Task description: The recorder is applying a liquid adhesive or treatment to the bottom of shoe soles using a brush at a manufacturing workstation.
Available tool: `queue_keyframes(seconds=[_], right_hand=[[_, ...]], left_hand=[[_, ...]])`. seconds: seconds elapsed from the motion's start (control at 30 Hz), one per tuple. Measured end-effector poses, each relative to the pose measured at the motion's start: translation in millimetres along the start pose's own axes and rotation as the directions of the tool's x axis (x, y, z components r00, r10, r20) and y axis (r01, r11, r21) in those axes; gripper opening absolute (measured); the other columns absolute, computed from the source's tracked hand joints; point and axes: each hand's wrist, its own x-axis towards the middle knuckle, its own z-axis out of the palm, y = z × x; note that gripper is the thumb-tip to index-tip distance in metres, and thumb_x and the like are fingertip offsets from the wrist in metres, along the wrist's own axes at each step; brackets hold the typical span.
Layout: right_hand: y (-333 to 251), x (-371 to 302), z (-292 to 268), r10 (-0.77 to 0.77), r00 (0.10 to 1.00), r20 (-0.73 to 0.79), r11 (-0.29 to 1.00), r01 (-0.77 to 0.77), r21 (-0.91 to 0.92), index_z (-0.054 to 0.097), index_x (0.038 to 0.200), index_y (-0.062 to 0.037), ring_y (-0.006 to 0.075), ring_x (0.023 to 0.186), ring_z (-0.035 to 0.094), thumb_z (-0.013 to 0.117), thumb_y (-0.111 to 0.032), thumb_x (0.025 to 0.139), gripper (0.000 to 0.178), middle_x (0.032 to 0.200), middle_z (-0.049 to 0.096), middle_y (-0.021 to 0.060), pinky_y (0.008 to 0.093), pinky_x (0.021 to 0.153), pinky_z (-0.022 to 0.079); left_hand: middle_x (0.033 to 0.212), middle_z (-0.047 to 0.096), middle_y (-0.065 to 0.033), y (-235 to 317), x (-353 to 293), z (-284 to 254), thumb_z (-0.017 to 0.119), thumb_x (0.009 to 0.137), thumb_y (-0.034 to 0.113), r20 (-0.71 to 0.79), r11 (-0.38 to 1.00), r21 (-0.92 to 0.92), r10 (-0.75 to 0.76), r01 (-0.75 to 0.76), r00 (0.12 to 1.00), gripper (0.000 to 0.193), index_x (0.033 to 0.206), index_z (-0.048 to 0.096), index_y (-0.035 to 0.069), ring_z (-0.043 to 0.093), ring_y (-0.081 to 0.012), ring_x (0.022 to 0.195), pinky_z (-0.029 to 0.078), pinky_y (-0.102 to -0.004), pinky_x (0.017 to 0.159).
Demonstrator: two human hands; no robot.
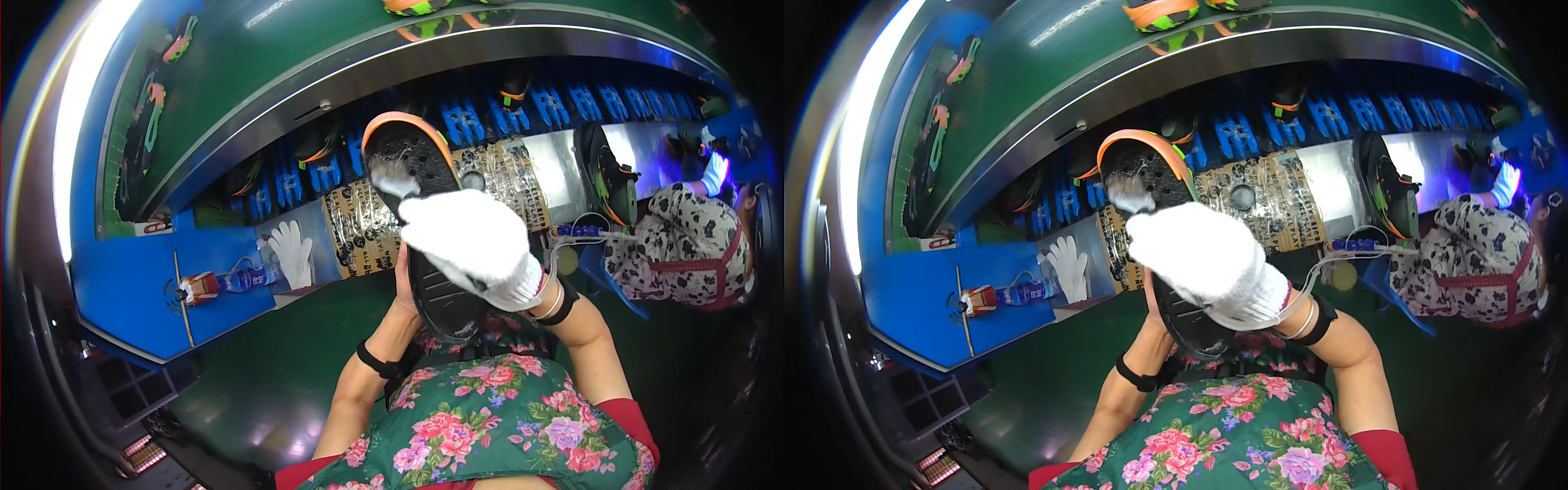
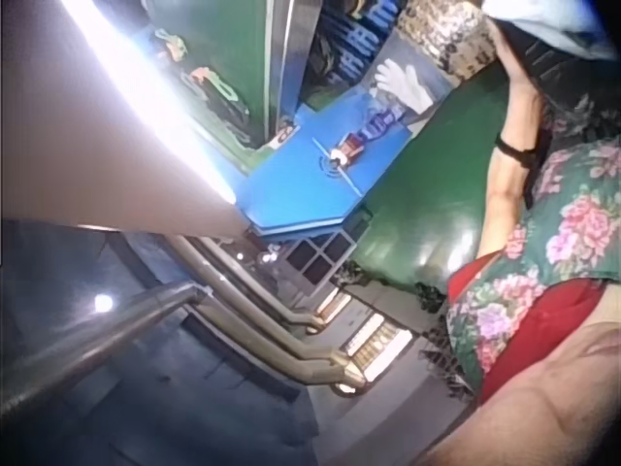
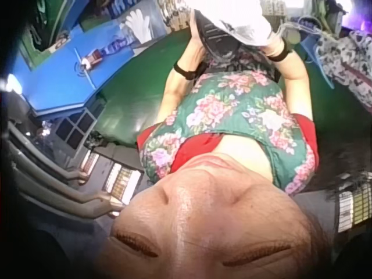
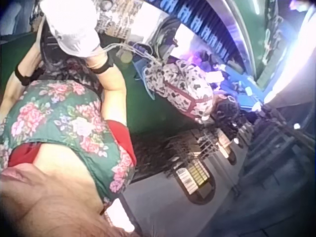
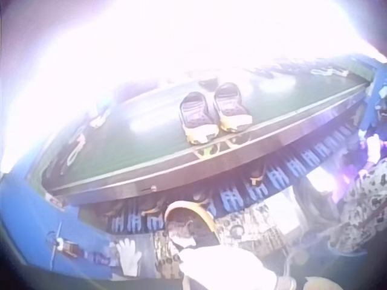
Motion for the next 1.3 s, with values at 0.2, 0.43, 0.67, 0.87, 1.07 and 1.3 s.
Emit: queue_keyframes(seconds=[0.2, 0.43, 0.67, 0.87, 1.07, 1.3], right_hand=[[8.4, -13.9, -8.2, 0.158, 0.963, -0.218, 0.983, -0.133, 0.124, 0.084, 0.119, -0.0078, 0.0306, 0.103, 0.080, 0.082, -0.003, 0.087, 0.033, 0.121, 0.083, 0.0121, 0.0404, 0.089, 0.063], [8.5, -30.4, -10.8, 0.133, 0.988, -0.073, 0.893, -0.088, 0.441, 0.086, 0.113, -0.0081, 0.0287, 0.103, 0.081, 0.087, -0.007, 0.086, 0.027, 0.118, 0.083, 0.0111, 0.0402, 0.090, 0.063], [2.1, -40.5, -8.9, 0.110, 0.984, -0.139, 0.940, -0.057, 0.337, 0.080, 0.132, -0.0112, 0.0297, 0.115, 0.077, 0.077, -0.007, 0.096, 0.036, 0.129, 0.080, 0.0116, 0.0423, 0.098, 0.062], [7.4, -48.2, -18.1, 0.285, 0.932, -0.222, 0.925, -0.207, 0.318, 0.086, 0.114, -0.0114, 0.0300, 0.104, 0.081, 0.085, -0.006, 0.090, 0.025, 0.115, 0.084, 0.0102, 0.0410, 0.092, 0.063], [-4.5, -54.8, -11.7, 0.079, 0.992, -0.096, 0.970, -0.054, 0.238, 0.081, 0.127, -0.0098, 0.0289, 0.107, 0.079, 0.082, -0.007, 0.093, 0.034, 0.119, 0.082, 0.0108, 0.0394, 0.094, 0.062], [-6.3, -59.7, -11.7, 0.188, 0.972, -0.140, 0.939, -0.136, 0.315, 0.083, 0.121, -0.0065, 0.0311, 0.103, 0.079, 0.083, -0.005, 0.089, 0.032, 0.120, 0.082, 0.0110, 0.0390, 0.091, 0.063]], left_hand=[[0.166, 0.051, -0.0214, 7.4, 0.1, -1.8, 0.039, 0.111, 0.074, -0.232, 0.986, 0.157, 0.084, -0.048, 0.969, 0.089, 0.170, 0.039, 0.007, 0.057, -0.0398, 0.148, 0.046, -0.0582, 0.125], [0.168, 0.049, -0.0181, 17.6, 9.5, 5.4, 0.041, 0.106, 0.077, -0.178, 0.789, 0.612, 0.066, 0.058, 0.982, 0.091, 0.165, 0.047, 0.008, 0.052, -0.0379, 0.151, 0.040, -0.0535, 0.128], [0.156, 0.057, -0.0191, 6.8, 40.6, 36.2, 0.044, 0.105, 0.080, -0.172, 0.871, 0.491, 0.129, -0.028, 0.977, 0.092, 0.166, 0.042, 0.010, 0.062, -0.0509, 0.134, 0.054, -0.0640, 0.112], [0.166, 0.051, -0.0223, -1.8, 64.8, 46.8, 0.044, 0.109, 0.074, -0.004, 0.919, 0.340, 0.215, -0.201, 0.977, 0.081, 0.170, 0.040, 0.022, 0.063, -0.0421, 0.138, 0.051, -0.0592, 0.119], [0.168, 0.048, -0.0164, -3.9, 64.5, 43.3, 0.046, 0.098, 0.089, -0.140, 0.927, 0.369, 0.123, -0.064, 0.982, 0.105, 0.172, 0.035, 0.014, 0.054, -0.0579, 0.142, 0.050, -0.0730, 0.114], [0.164, 0.050, -0.0233, -8.4, 80.5, 56.3, 0.057, 0.096, 0.086, -0.021, 0.983, 0.158, 0.098, -0.093, 0.995, 0.102, 0.170, 0.039, 0.018, 0.056, -0.0586, 0.140, 0.052, -0.0734, 0.112]])
